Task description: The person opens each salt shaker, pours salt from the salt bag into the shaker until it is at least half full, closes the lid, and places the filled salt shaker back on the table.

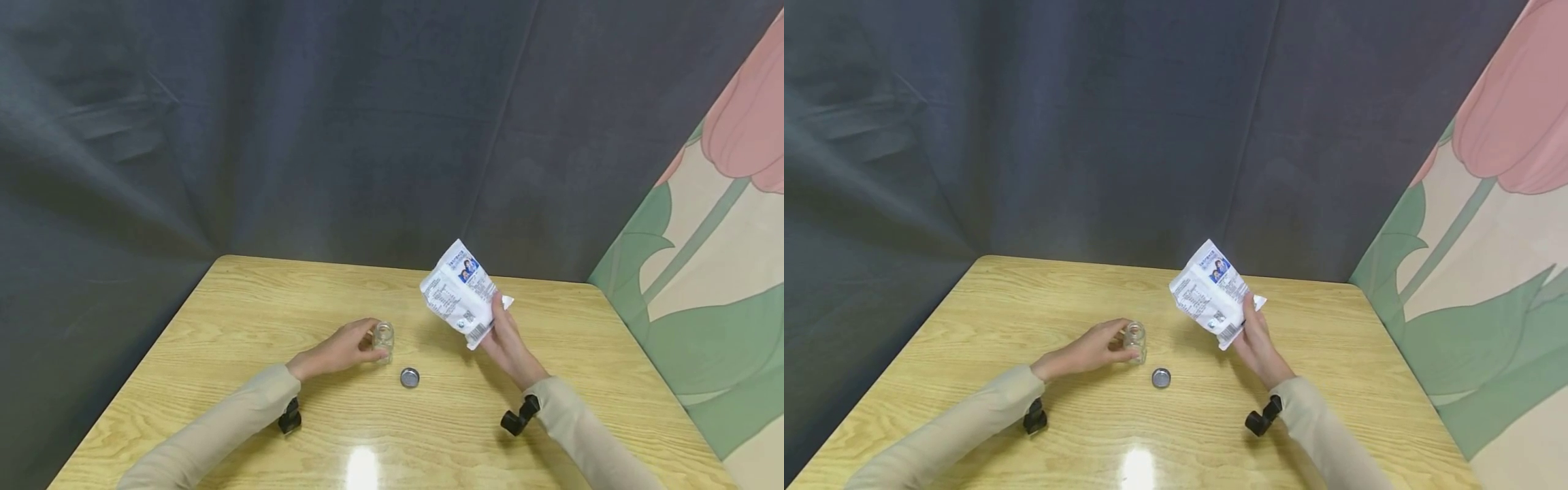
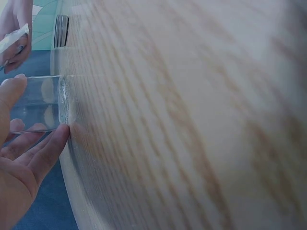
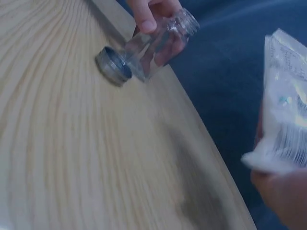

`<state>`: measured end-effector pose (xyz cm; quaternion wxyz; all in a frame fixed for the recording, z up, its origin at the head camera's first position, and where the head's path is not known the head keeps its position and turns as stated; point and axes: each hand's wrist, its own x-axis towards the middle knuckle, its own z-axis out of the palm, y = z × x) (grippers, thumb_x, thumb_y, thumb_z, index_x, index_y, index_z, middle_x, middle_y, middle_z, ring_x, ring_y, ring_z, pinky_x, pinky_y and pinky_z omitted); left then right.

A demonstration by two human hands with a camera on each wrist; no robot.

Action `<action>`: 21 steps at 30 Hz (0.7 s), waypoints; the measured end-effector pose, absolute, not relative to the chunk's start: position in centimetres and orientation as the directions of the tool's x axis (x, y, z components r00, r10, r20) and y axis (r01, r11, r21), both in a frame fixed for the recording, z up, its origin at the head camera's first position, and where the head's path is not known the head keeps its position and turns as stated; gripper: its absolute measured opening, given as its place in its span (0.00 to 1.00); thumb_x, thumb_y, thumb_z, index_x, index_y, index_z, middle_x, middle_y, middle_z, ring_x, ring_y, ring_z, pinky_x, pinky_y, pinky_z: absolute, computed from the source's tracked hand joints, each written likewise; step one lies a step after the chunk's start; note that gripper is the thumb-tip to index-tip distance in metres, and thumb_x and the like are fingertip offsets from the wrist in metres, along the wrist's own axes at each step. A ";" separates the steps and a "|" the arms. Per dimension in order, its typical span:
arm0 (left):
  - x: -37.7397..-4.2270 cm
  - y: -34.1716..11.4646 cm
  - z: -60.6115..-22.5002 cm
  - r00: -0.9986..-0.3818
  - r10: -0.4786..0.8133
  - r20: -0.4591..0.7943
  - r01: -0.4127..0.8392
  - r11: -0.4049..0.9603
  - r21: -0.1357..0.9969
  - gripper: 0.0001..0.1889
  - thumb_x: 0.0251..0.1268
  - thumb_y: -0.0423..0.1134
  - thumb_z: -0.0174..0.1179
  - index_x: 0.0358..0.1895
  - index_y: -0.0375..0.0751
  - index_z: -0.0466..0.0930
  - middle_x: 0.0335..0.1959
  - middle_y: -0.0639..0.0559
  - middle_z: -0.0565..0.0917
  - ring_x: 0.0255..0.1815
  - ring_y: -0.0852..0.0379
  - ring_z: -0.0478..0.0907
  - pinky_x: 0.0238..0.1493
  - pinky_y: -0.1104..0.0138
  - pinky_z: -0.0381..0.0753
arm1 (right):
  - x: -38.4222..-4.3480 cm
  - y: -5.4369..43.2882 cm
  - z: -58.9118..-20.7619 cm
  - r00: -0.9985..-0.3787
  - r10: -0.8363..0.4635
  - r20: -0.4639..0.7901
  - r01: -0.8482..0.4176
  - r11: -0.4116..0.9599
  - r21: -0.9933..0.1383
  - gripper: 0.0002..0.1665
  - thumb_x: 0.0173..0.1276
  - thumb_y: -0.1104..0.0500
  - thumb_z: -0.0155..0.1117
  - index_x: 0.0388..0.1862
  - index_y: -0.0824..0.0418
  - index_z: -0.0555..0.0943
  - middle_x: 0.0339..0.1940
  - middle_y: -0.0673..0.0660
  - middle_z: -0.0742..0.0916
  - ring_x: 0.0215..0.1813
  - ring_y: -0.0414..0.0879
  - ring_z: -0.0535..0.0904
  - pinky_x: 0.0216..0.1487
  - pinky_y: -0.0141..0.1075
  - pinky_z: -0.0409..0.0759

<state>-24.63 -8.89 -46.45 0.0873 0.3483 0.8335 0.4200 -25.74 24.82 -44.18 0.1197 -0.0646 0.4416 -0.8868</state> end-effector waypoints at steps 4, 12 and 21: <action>-24.5 -8.9 -46.4 -0.741 0.654 0.150 0.508 0.402 0.762 0.26 0.69 0.42 0.64 0.66 0.38 0.69 0.53 0.52 0.79 0.52 0.56 0.81 0.50 0.72 0.80 | -26.0 23.6 -43.8 -0.990 -0.120 -0.068 0.124 -0.561 -0.818 0.30 0.76 0.33 0.34 0.64 0.47 0.69 0.54 0.47 0.83 0.59 0.41 0.78 0.60 0.36 0.76; -24.6 -8.9 -46.5 -0.739 0.656 0.153 0.515 0.403 0.757 0.26 0.69 0.43 0.63 0.66 0.38 0.69 0.53 0.52 0.79 0.52 0.56 0.81 0.50 0.73 0.80 | -26.3 21.7 -43.4 -0.969 0.171 -0.176 0.052 -0.558 -0.828 0.26 0.78 0.34 0.41 0.50 0.51 0.76 0.41 0.48 0.86 0.44 0.41 0.82 0.47 0.33 0.79; -24.8 -8.7 -46.7 -0.738 0.655 0.160 0.522 0.404 0.751 0.27 0.69 0.44 0.64 0.66 0.39 0.69 0.53 0.52 0.79 0.51 0.57 0.81 0.49 0.73 0.81 | -26.9 19.8 -43.8 -0.844 0.472 -0.256 -0.003 -0.481 -0.877 0.23 0.73 0.35 0.52 0.39 0.53 0.79 0.27 0.47 0.86 0.26 0.39 0.83 0.27 0.30 0.81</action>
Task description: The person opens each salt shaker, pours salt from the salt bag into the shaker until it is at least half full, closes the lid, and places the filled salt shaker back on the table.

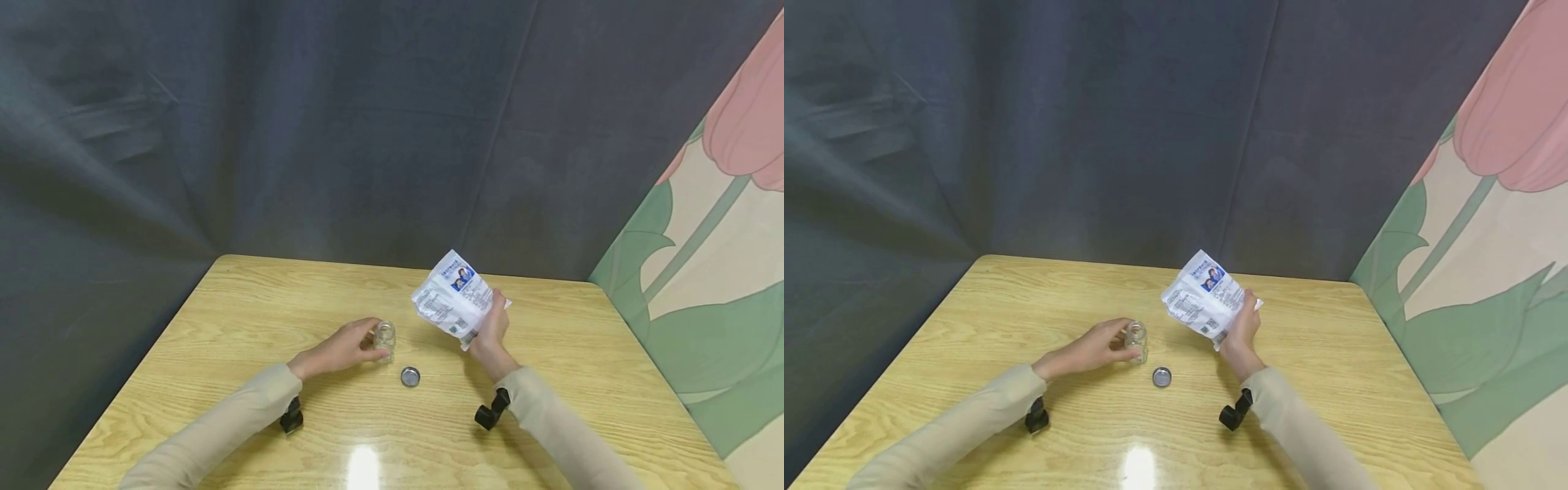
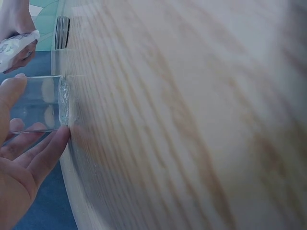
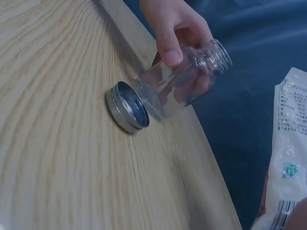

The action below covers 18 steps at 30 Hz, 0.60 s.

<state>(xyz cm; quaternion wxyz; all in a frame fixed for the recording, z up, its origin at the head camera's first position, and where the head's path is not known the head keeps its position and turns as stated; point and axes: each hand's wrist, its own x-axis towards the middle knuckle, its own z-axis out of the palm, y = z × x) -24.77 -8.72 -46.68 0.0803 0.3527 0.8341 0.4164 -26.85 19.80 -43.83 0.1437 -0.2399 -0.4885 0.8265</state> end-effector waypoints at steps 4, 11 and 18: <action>-24.7 -8.6 -46.5 -0.743 0.651 0.159 0.521 0.412 0.747 0.26 0.69 0.46 0.64 0.65 0.40 0.70 0.52 0.53 0.79 0.49 0.58 0.81 0.48 0.73 0.81 | -26.8 19.2 -43.6 -0.816 0.517 -0.258 0.009 -0.436 -0.900 0.23 0.72 0.35 0.52 0.39 0.52 0.79 0.27 0.47 0.86 0.26 0.39 0.83 0.26 0.31 0.82; -24.5 -8.3 -46.4 -0.748 0.640 0.177 0.540 0.431 0.723 0.26 0.68 0.46 0.65 0.64 0.41 0.72 0.51 0.54 0.80 0.48 0.58 0.82 0.46 0.73 0.81 | -27.1 18.4 -43.3 -0.805 0.549 -0.225 -0.024 -0.409 -0.912 0.22 0.75 0.39 0.49 0.37 0.54 0.79 0.26 0.48 0.86 0.24 0.39 0.83 0.25 0.31 0.83; -24.5 -7.9 -46.6 -0.746 0.633 0.205 0.571 0.450 0.687 0.25 0.68 0.46 0.65 0.63 0.40 0.72 0.50 0.53 0.81 0.47 0.58 0.82 0.45 0.73 0.81 | -27.0 17.9 -42.9 -0.814 0.548 -0.191 -0.052 -0.397 -0.916 0.22 0.76 0.41 0.48 0.37 0.55 0.79 0.25 0.49 0.86 0.24 0.40 0.83 0.24 0.32 0.83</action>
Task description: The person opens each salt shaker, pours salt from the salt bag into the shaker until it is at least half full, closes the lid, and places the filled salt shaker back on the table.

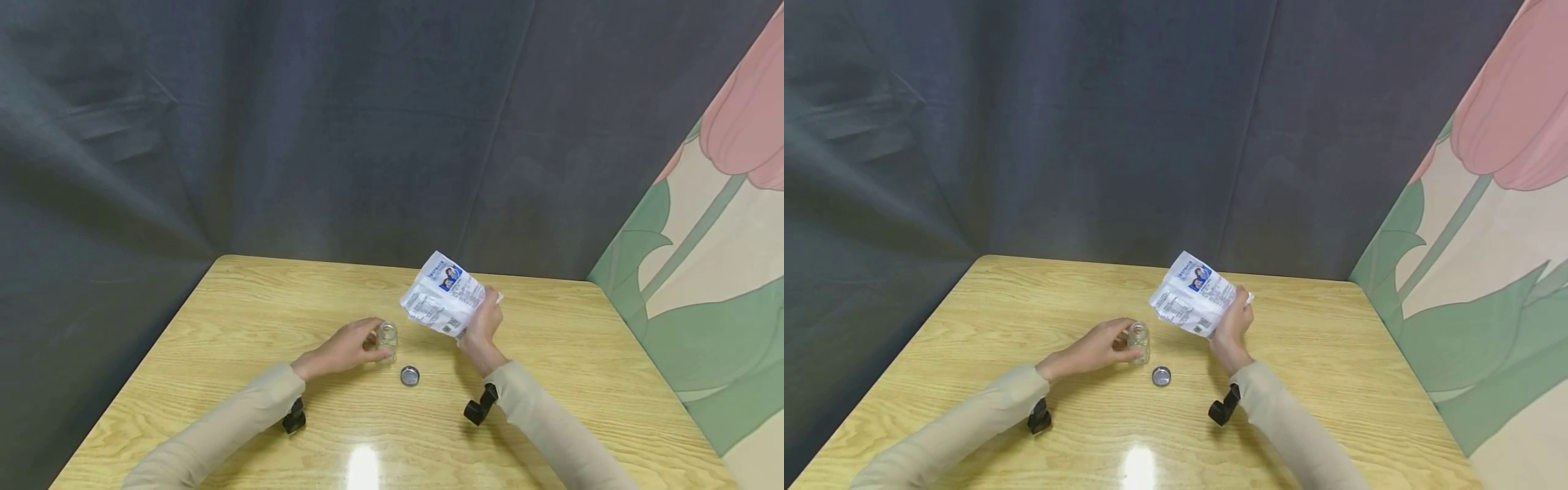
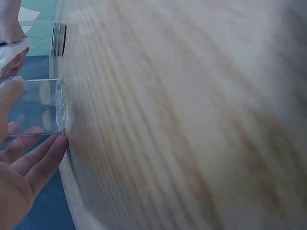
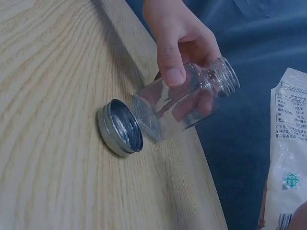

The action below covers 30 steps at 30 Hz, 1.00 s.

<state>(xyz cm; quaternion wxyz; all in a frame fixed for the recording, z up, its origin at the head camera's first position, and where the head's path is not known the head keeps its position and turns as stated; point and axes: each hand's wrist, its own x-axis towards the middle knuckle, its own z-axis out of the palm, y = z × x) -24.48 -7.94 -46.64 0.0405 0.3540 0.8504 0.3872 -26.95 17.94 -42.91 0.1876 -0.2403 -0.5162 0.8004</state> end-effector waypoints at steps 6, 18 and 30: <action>-24.4 -7.6 -46.7 -0.750 0.629 0.204 0.575 0.469 0.670 0.25 0.68 0.47 0.65 0.63 0.41 0.73 0.52 0.52 0.81 0.49 0.56 0.83 0.46 0.73 0.81 | -26.8 17.5 -42.6 -0.828 0.543 -0.140 -0.075 -0.355 -0.932 0.21 0.77 0.42 0.47 0.38 0.55 0.78 0.25 0.49 0.86 0.23 0.39 0.83 0.23 0.31 0.82; -24.6 -7.3 -46.6 -0.755 0.624 0.201 0.584 0.501 0.639 0.24 0.68 0.48 0.65 0.61 0.41 0.74 0.51 0.52 0.82 0.47 0.57 0.83 0.46 0.71 0.81 | -26.7 16.7 -42.4 -0.826 0.562 -0.041 -0.134 -0.266 -0.954 0.19 0.77 0.46 0.46 0.34 0.56 0.77 0.23 0.47 0.85 0.22 0.38 0.81 0.22 0.28 0.79; -24.9 -7.3 -46.8 -0.755 0.625 0.198 0.581 0.497 0.644 0.25 0.67 0.48 0.65 0.62 0.40 0.73 0.50 0.51 0.82 0.46 0.57 0.83 0.45 0.72 0.82 | -27.0 16.1 -42.2 -0.822 0.569 0.021 -0.180 -0.225 -0.958 0.19 0.77 0.49 0.47 0.31 0.57 0.77 0.21 0.47 0.85 0.22 0.38 0.81 0.22 0.29 0.78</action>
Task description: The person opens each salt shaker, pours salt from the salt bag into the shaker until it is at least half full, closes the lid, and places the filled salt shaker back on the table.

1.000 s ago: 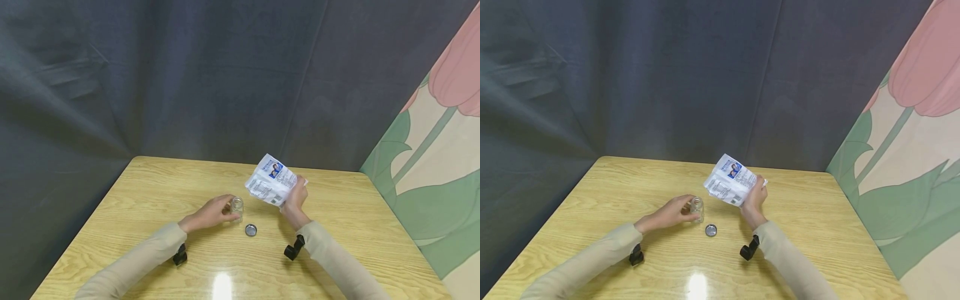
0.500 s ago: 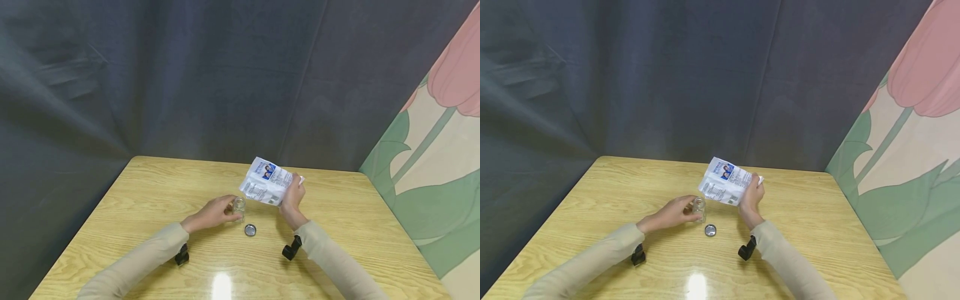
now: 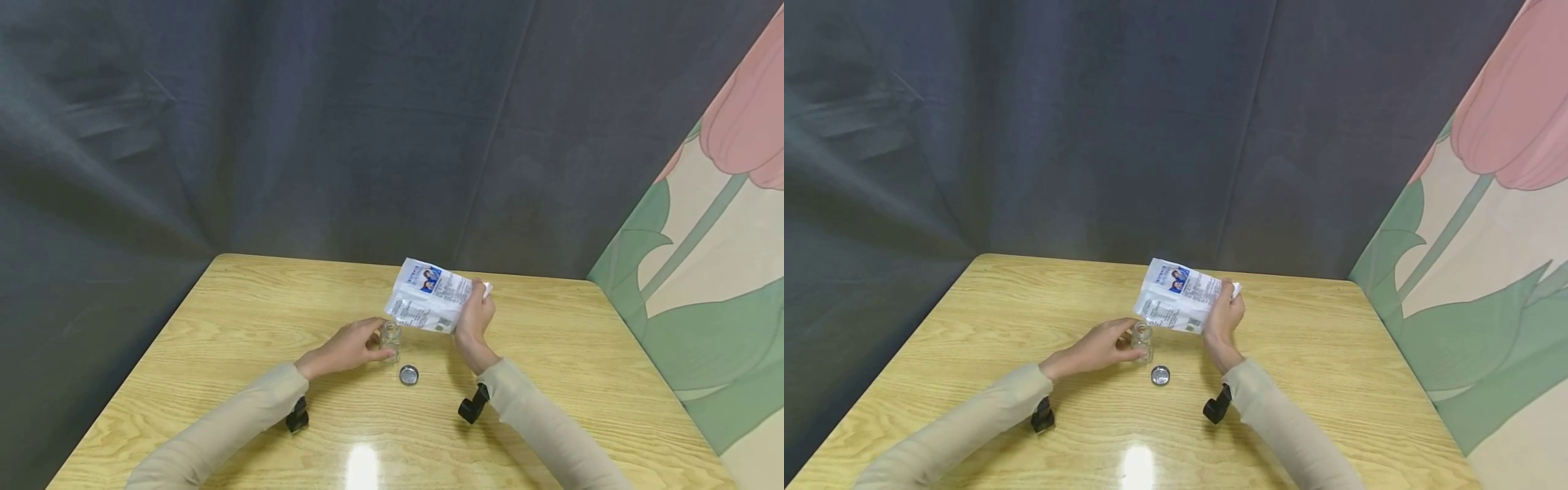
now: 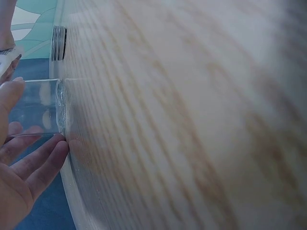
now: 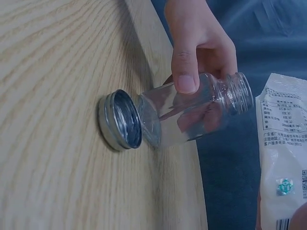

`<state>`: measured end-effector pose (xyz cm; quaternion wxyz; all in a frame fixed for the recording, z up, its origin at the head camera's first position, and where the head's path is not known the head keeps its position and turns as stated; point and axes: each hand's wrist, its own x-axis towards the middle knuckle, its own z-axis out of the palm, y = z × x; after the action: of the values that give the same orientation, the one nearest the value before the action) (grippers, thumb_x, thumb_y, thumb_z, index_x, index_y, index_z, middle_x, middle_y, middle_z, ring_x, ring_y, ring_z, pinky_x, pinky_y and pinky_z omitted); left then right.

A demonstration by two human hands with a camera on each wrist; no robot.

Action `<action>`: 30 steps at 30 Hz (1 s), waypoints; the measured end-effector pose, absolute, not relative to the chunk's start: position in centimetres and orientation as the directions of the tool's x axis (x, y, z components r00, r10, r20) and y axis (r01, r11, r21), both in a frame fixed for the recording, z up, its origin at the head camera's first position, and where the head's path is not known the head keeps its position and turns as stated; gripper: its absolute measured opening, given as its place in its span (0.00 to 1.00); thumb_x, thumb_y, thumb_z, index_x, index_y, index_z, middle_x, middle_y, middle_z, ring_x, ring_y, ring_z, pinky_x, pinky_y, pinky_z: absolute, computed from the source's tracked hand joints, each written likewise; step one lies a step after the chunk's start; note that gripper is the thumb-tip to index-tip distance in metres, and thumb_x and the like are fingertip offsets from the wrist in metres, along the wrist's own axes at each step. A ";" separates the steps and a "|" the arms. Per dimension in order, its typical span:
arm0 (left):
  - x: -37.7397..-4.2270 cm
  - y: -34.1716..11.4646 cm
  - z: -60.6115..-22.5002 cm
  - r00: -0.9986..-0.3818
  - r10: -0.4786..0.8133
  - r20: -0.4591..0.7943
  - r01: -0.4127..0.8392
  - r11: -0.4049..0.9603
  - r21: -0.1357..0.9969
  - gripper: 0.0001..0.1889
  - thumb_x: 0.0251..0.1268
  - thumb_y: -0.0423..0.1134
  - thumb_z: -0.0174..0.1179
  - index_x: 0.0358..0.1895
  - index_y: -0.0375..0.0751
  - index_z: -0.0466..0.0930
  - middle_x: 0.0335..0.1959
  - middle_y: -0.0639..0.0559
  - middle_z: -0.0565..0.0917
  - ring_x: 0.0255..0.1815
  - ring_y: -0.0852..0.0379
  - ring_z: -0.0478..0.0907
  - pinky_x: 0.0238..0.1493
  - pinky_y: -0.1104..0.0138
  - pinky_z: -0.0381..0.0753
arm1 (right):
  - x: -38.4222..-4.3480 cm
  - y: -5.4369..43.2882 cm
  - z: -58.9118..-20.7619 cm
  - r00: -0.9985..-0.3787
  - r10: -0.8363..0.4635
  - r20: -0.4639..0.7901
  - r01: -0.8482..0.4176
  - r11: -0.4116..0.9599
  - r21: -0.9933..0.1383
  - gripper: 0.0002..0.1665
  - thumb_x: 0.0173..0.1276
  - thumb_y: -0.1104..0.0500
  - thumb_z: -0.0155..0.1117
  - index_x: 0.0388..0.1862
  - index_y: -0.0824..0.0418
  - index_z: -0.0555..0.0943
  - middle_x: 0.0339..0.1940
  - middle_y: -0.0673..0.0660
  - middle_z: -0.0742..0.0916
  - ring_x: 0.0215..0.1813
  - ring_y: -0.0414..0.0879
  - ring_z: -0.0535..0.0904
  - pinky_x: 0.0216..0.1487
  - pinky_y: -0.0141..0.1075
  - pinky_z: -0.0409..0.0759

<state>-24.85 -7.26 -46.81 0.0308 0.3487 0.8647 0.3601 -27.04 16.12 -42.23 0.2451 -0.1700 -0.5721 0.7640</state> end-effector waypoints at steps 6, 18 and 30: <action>-24.7 -7.3 -46.6 -0.759 0.621 0.197 0.574 0.494 0.653 0.24 0.67 0.48 0.66 0.61 0.41 0.74 0.51 0.52 0.82 0.46 0.57 0.83 0.45 0.72 0.82 | -27.0 16.1 -42.1 -0.818 0.571 0.070 -0.200 -0.169 -0.965 0.18 0.78 0.50 0.47 0.30 0.56 0.77 0.22 0.48 0.84 0.22 0.39 0.80 0.22 0.29 0.77; -24.9 -7.2 -46.8 -0.760 0.619 0.198 0.572 0.493 0.656 0.24 0.66 0.48 0.66 0.60 0.41 0.74 0.49 0.51 0.82 0.45 0.57 0.84 0.44 0.73 0.82 | -26.6 15.8 -41.5 -0.812 0.570 0.124 -0.214 -0.092 -0.973 0.17 0.78 0.52 0.48 0.29 0.56 0.76 0.22 0.48 0.83 0.21 0.38 0.79 0.20 0.28 0.75; -24.8 -7.2 -46.7 -0.757 0.621 0.205 0.580 0.492 0.649 0.24 0.65 0.46 0.67 0.60 0.40 0.74 0.50 0.50 0.83 0.45 0.56 0.84 0.44 0.72 0.83 | -26.3 15.7 -41.0 -0.808 0.563 0.172 -0.248 -0.061 -0.967 0.20 0.79 0.47 0.49 0.26 0.54 0.74 0.20 0.48 0.81 0.20 0.37 0.77 0.20 0.27 0.72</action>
<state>-24.81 -7.19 -46.69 0.0281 0.3478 0.8633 0.3647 -26.34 15.67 -41.01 0.2826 -0.1264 -0.6242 0.7173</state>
